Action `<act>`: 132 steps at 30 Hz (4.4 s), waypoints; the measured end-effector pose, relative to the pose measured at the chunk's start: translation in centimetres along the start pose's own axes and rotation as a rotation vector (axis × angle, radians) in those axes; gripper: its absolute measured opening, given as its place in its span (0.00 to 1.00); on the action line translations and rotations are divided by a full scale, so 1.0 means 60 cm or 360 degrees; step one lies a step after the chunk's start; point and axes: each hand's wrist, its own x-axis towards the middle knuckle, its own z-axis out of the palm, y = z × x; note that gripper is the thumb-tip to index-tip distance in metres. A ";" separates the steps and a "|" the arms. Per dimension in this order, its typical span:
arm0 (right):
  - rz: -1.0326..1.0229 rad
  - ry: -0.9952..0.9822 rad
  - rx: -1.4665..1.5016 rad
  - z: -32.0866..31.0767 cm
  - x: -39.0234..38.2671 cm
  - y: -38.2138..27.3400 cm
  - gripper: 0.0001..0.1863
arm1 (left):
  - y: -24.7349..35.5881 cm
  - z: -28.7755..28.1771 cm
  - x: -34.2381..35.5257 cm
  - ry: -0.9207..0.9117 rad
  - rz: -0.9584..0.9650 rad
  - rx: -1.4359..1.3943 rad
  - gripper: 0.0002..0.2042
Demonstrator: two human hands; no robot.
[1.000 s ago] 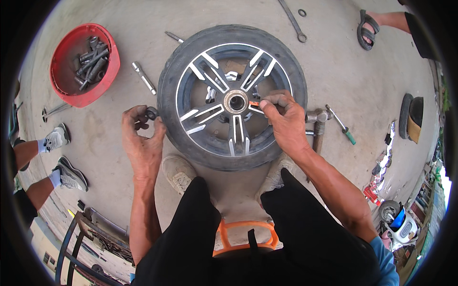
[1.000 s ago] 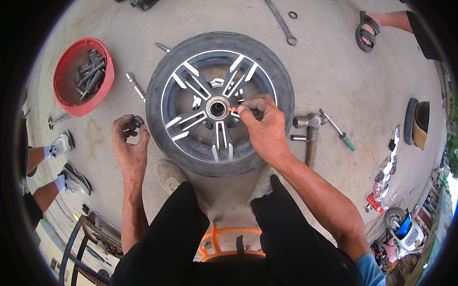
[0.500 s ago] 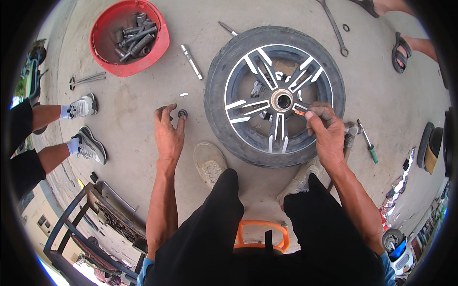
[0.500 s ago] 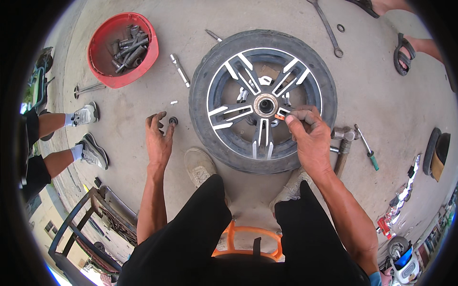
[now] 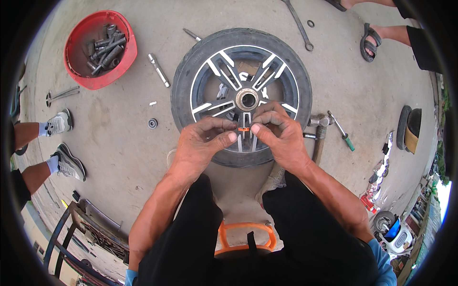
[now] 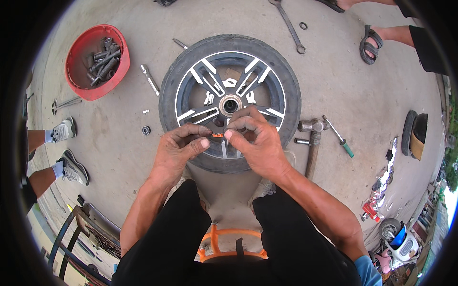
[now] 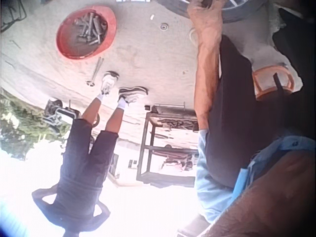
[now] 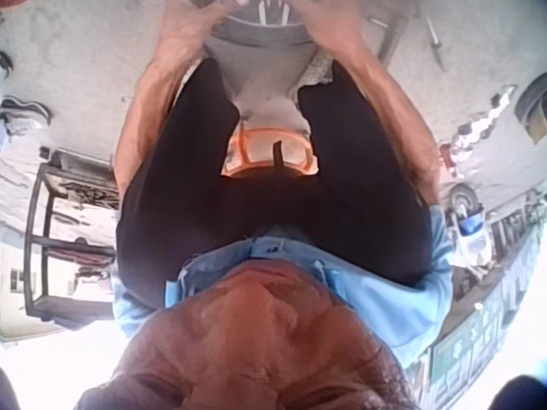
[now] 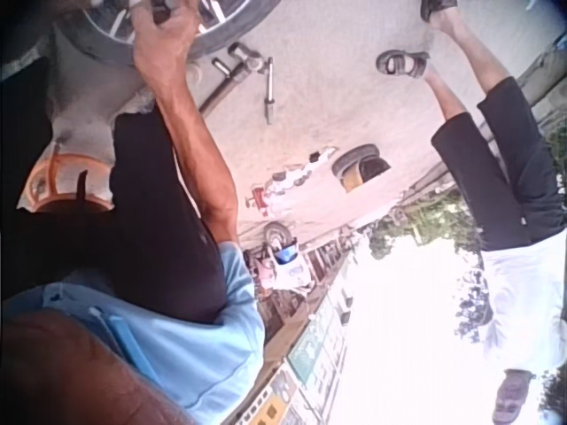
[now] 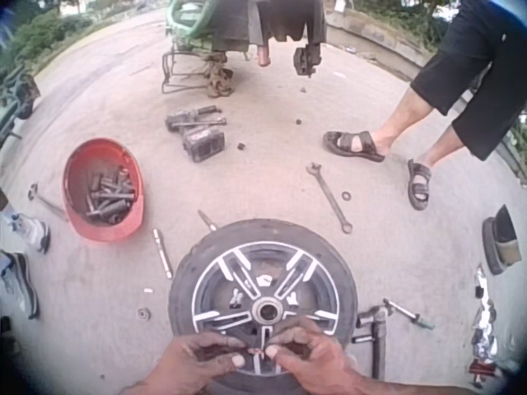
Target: The person repairs a wheel by inserting components into the hub, using a hammer to seat them, and flipping the wheel to work on the brake rotor side.
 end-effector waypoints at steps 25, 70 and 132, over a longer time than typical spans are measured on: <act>0.0123 -0.0024 0.0012 0.027 -0.026 0.006 0.06 | -0.050 0.005 -0.006 -0.0002 0.0074 0.0088 0.05; -0.0847 0.0669 -0.1126 -0.098 -0.047 0.047 0.25 | -0.003 -0.030 -0.014 0.0017 0.1055 0.0997 0.13; 0.0419 0.0962 -0.0741 -0.351 0.079 0.046 0.18 | 0.037 0.288 0.389 -0.0089 0.1646 0.1970 0.06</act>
